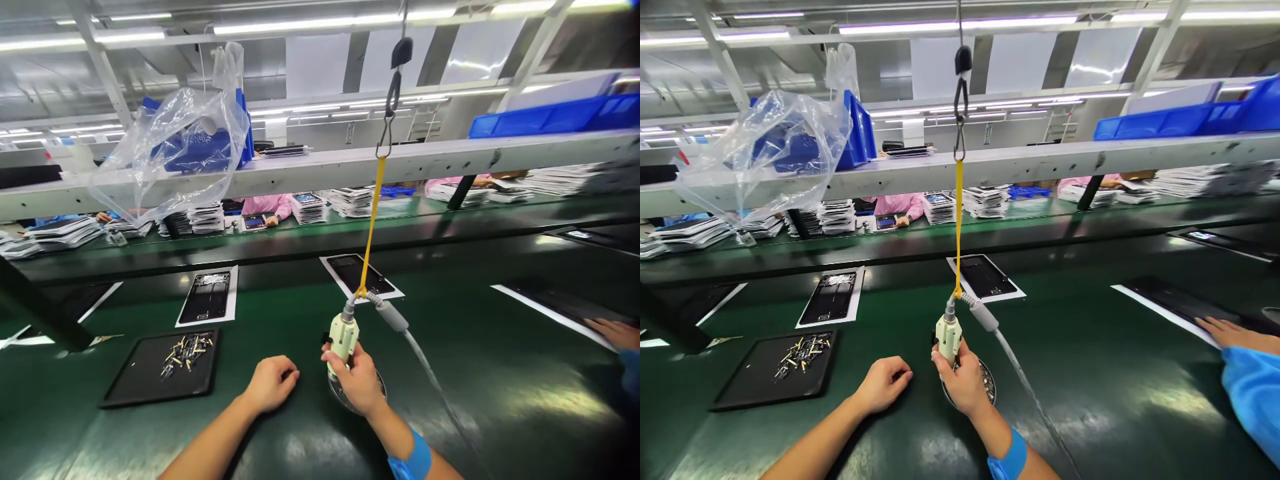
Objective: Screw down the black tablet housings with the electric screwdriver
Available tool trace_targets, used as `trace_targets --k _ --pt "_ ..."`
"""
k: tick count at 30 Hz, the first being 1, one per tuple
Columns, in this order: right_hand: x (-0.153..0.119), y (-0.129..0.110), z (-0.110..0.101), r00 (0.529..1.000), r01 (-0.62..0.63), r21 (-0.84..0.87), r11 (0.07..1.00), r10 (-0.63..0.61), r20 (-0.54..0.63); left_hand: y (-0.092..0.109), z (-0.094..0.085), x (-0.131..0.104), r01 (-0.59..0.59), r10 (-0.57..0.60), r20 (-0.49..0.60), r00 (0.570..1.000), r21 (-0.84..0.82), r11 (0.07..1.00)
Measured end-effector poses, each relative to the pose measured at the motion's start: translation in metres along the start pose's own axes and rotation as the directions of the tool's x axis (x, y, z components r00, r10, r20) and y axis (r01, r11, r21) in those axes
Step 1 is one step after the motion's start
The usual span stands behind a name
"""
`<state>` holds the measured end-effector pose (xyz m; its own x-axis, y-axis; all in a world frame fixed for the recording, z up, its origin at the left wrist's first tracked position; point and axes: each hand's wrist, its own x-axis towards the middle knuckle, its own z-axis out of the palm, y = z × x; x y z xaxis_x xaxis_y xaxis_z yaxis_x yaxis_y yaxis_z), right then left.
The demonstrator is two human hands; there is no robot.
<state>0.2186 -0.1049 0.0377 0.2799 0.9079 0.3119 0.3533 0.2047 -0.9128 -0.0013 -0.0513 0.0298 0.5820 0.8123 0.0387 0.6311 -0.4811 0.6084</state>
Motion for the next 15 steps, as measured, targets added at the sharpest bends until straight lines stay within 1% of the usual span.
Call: trace_targets --k 4,7,12,15 --pt "-0.0006 0.0004 -0.0005 1.000 -0.007 -0.002 1.000 0.007 -0.008 -0.0020 0.0013 0.0005 -0.030 0.030 -0.003 1.000 0.009 1.000" --pt "0.0001 -0.0004 -0.0009 1.000 -0.004 -0.012 1.000 0.003 -0.024 -0.0026 0.0020 0.0006 -0.029 0.029 -0.002 1.000 0.006 1.000" --pt "0.0006 0.0030 -0.0010 1.000 0.000 -0.018 1.000 0.000 0.003 -0.0011 0.0018 0.0003 -0.023 0.023 -0.001 1.000 0.011 1.000" --pt "-0.0004 0.0039 -0.0009 1.000 -0.005 0.006 1.000 0.005 -0.001 0.0001 0.0016 0.0003 -0.028 0.028 0.003 1.000 0.013 1.000"
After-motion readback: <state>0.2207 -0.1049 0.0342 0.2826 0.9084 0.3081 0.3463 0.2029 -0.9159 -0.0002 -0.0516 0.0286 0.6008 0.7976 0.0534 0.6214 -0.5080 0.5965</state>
